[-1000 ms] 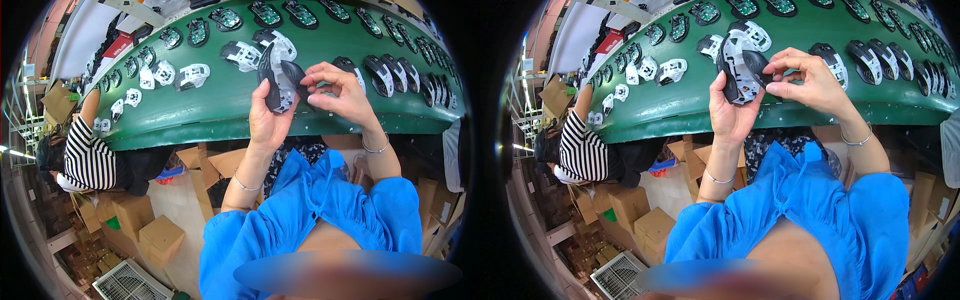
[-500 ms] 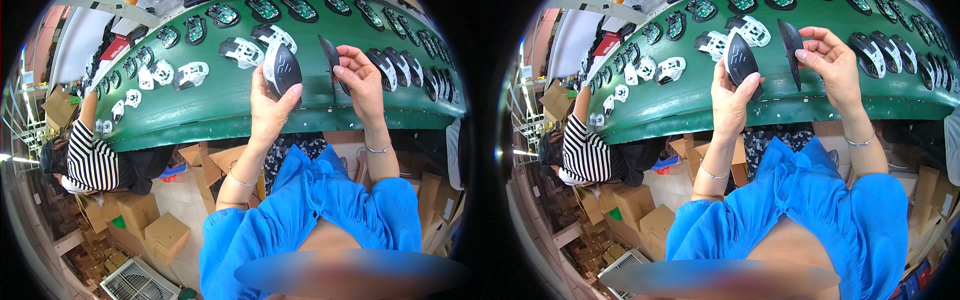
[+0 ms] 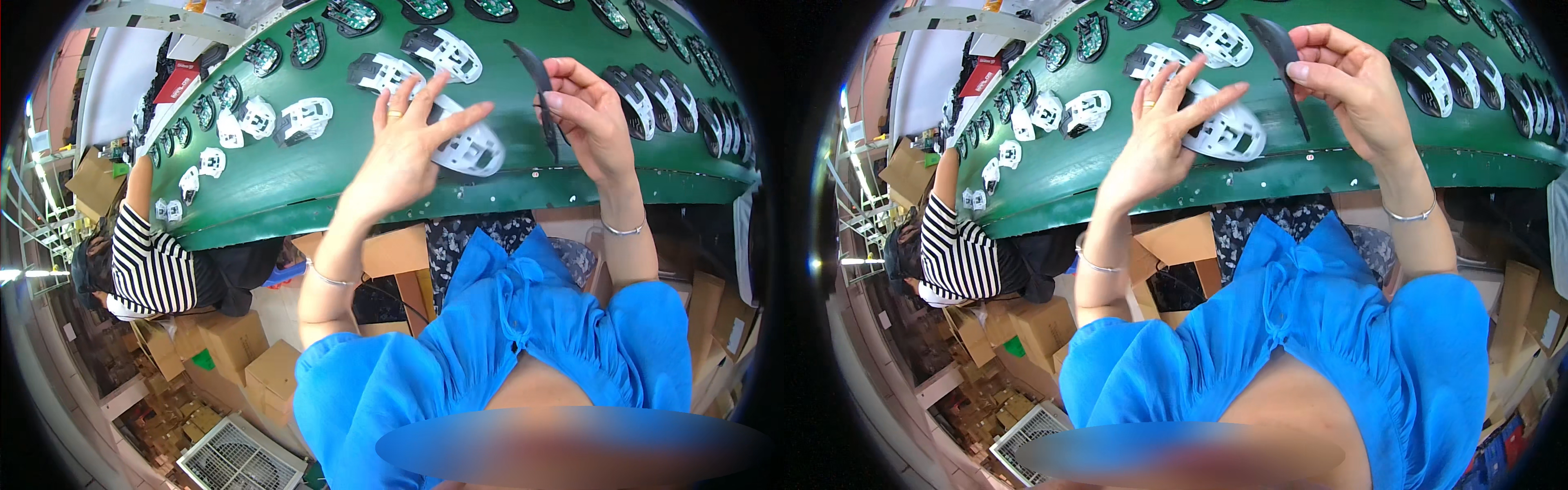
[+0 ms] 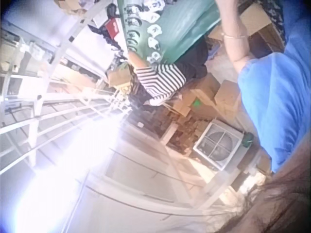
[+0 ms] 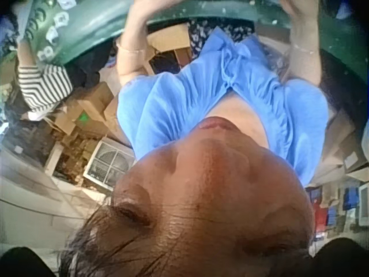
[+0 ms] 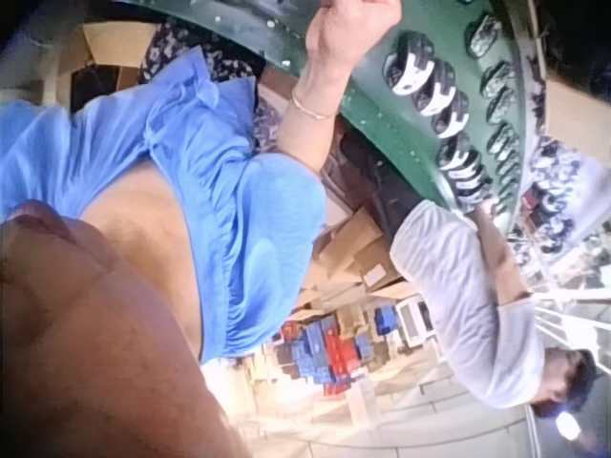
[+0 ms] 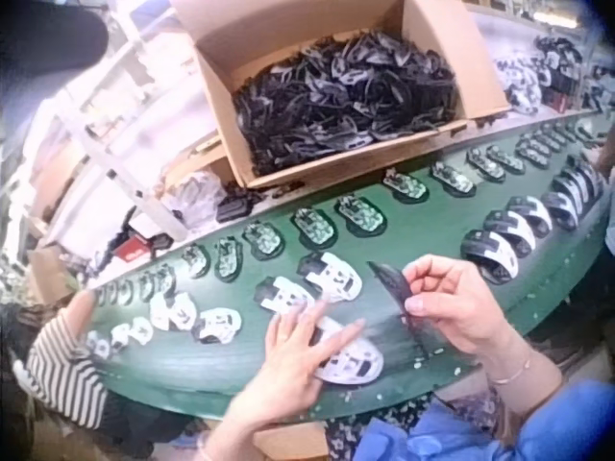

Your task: The person assembles computer mice by hand, fitting internal components into plastic casings at a production line.

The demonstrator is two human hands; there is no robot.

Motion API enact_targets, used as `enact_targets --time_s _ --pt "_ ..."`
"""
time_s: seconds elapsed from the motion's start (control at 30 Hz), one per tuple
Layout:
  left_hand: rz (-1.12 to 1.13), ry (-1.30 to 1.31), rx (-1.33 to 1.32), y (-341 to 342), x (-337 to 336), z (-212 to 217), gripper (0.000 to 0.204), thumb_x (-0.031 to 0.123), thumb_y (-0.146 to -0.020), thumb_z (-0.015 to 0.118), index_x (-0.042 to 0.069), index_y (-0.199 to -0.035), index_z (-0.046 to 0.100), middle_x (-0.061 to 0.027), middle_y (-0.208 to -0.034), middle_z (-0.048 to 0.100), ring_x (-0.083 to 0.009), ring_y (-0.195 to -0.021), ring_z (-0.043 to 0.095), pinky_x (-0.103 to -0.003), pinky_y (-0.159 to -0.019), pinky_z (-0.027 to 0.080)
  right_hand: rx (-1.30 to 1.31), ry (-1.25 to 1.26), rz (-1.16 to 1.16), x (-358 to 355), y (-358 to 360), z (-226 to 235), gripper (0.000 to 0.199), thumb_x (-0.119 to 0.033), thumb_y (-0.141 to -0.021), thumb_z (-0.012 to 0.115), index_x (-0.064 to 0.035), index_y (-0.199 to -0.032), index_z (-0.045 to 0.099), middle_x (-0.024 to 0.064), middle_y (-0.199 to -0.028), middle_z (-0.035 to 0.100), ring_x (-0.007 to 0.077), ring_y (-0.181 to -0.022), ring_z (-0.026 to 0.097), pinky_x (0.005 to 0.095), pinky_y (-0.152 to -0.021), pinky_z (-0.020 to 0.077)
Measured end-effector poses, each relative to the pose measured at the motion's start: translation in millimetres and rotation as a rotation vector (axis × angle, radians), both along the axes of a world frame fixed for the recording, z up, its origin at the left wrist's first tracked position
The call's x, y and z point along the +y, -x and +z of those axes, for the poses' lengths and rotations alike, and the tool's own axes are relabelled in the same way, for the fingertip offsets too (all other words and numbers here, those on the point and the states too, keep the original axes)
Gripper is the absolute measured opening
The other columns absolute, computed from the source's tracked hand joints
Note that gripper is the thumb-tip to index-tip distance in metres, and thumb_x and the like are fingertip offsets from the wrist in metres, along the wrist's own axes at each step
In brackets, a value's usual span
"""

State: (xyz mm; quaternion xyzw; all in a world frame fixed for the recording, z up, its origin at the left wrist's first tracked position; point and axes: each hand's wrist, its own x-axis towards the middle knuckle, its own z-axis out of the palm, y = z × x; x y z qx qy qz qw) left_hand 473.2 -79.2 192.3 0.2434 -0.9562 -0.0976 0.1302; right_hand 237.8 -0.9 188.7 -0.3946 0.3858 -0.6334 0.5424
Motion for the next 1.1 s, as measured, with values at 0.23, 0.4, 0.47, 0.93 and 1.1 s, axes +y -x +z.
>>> enact_targets --time_s 0.23,0.4,0.47,0.93,1.1 --pt "0.434 0.079 0.001 0 -2 12 0.052 0.021 -0.075 0.066 0.008 -0.122 0.049 -0.0249 -0.113 0.055 -0.0398 -0.099 0.057 -0.048 -0.080 0.048 0.155 -0.103 -0.114 -11 2 -26 0.028 -0.009 -0.080 0.069 0.0007 -0.105 0.060 0.0043 -0.089 0.064 0.0077 -0.078 0.059 0.0216 -0.069 0.0483" --pt "0.819 -0.139 -0.236 63 33 -18 0.083 0.059 -0.066 0.071 -0.008 -0.109 0.047 -0.0214 -0.086 0.062 -0.0337 -0.076 0.066 -0.041 -0.054 0.053 0.213 -0.062 -0.199 -16 -4 -35 0.027 -0.009 -0.080 0.070 0.0011 -0.103 0.060 0.0047 -0.089 0.064 0.0080 -0.078 0.060 0.0218 -0.069 0.0489" --pt "0.756 -0.057 -0.126 68 33 -31 0.081 0.051 -0.066 0.073 -0.009 -0.113 0.045 -0.0232 -0.093 0.059 -0.0339 -0.085 0.063 -0.041 -0.060 0.053 0.220 -0.023 -0.232 -13 -6 -37 0.026 -0.009 -0.080 0.070 0.0011 -0.102 0.061 0.0047 -0.089 0.064 0.0083 -0.078 0.061 0.0216 -0.069 0.0492" --pt "0.421 -0.983 0.684 33 15 -35 0.081 0.007 -0.073 0.074 -0.007 -0.138 0.027 -0.0127 -0.100 0.060 -0.0187 -0.094 0.057 -0.030 -0.078 0.049 0.015 -0.121 -0.189 11 5 -28 0.025 -0.005 -0.081 0.067 0.0022 -0.104 0.058 0.0055 -0.089 0.063 0.0096 -0.077 0.060 0.0226 -0.070 0.0490" --pt "0.367 -0.490 0.240 87 2 -22 0.084 0.034 -0.066 0.076 -0.007 -0.128 0.037 -0.0269 -0.107 0.057 -0.0388 -0.104 0.056 -0.043 -0.083 0.049 0.043 0.045 -0.313 22 16 -3 0.026 -0.001 -0.081 0.066 0.0035 -0.105 0.058 0.0062 -0.091 0.063 0.0106 -0.079 0.060 0.0244 -0.070 0.0502"
